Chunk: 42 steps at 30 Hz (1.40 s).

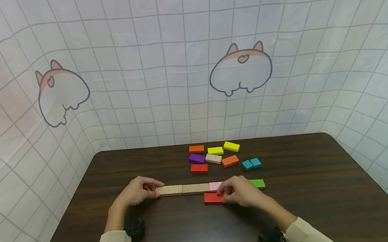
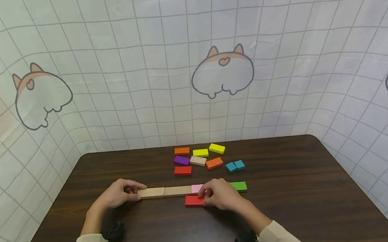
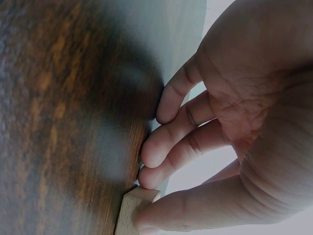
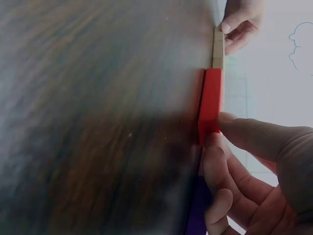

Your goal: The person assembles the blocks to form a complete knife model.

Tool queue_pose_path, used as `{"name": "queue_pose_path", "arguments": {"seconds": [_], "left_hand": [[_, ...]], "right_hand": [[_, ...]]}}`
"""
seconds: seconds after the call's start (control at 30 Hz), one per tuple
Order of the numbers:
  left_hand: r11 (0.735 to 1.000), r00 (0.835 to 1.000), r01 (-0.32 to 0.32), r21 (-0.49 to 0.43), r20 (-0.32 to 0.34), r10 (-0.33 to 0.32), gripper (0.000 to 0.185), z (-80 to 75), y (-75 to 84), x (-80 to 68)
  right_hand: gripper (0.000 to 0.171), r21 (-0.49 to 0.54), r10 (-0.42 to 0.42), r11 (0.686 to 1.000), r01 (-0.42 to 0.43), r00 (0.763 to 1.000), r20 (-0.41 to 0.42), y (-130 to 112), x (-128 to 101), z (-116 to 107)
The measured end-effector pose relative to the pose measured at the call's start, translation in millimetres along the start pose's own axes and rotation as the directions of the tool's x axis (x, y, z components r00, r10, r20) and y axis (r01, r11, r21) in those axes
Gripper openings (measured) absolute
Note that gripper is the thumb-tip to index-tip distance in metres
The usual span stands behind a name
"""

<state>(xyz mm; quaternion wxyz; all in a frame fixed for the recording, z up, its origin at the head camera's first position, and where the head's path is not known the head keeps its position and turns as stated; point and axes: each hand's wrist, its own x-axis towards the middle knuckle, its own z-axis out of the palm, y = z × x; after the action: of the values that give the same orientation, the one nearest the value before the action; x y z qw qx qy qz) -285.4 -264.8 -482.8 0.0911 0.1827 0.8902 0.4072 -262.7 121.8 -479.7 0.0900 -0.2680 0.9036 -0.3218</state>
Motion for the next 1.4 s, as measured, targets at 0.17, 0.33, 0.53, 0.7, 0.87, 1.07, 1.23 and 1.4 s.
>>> {"name": "queue_pose_path", "arguments": {"seconds": [0.17, 0.33, 0.53, 0.7, 0.87, 1.07, 1.23, 1.4], "left_hand": [[1.000, 1.000, -0.004, 0.002, 0.002, 0.004, 0.025, -0.4, -0.9, 0.1], [1.000, 1.000, 0.005, 0.004, 0.006, -0.005, 0.024, -0.7, -1.9, 0.4], [1.000, 1.000, 0.005, 0.009, 0.004, -0.005, 0.024, -0.4, -1.9, 1.1], [1.000, 1.000, -0.001, 0.006, 0.003, 0.001, 0.024, -1.0, -1.7, 0.7], [1.000, 1.000, -0.001, -0.001, 0.005, 0.001, 0.024, -1.1, -1.6, 0.1], [1.000, 1.000, -0.007, -0.014, 0.007, 0.007, 0.024, -0.4, -0.6, -0.6], [1.000, 1.000, -0.008, -0.024, 0.010, 0.008, 0.025, -0.3, -1.0, -0.7], [1.000, 1.000, -0.010, -0.018, 0.007, 0.011, 0.025, -0.1, -1.1, -0.4]], "right_hand": [[0.015, 0.005, 0.005, 1.000, -0.005, 1.000, -0.005, -4, 6, 3], [0.016, 0.011, 0.031, 0.999, -0.031, 1.000, -0.002, -7, 11, 8], [0.015, 0.011, 0.052, 0.999, -0.052, 0.999, -0.008, -12, 14, 10], [0.015, 0.021, 0.044, 0.999, -0.044, 0.999, -0.012, -14, 16, 12], [0.015, 0.026, 0.035, 0.999, -0.035, 0.999, -0.011, -15, 19, 14], [0.015, 0.037, 0.033, 0.999, -0.033, 0.999, -0.005, -18, 21, 15], [0.016, 0.044, 0.028, 0.999, -0.028, 1.000, -0.007, -17, 22, 17], [0.016, 0.051, 0.023, 0.998, -0.023, 1.000, -0.008, -18, 23, 18]]}}
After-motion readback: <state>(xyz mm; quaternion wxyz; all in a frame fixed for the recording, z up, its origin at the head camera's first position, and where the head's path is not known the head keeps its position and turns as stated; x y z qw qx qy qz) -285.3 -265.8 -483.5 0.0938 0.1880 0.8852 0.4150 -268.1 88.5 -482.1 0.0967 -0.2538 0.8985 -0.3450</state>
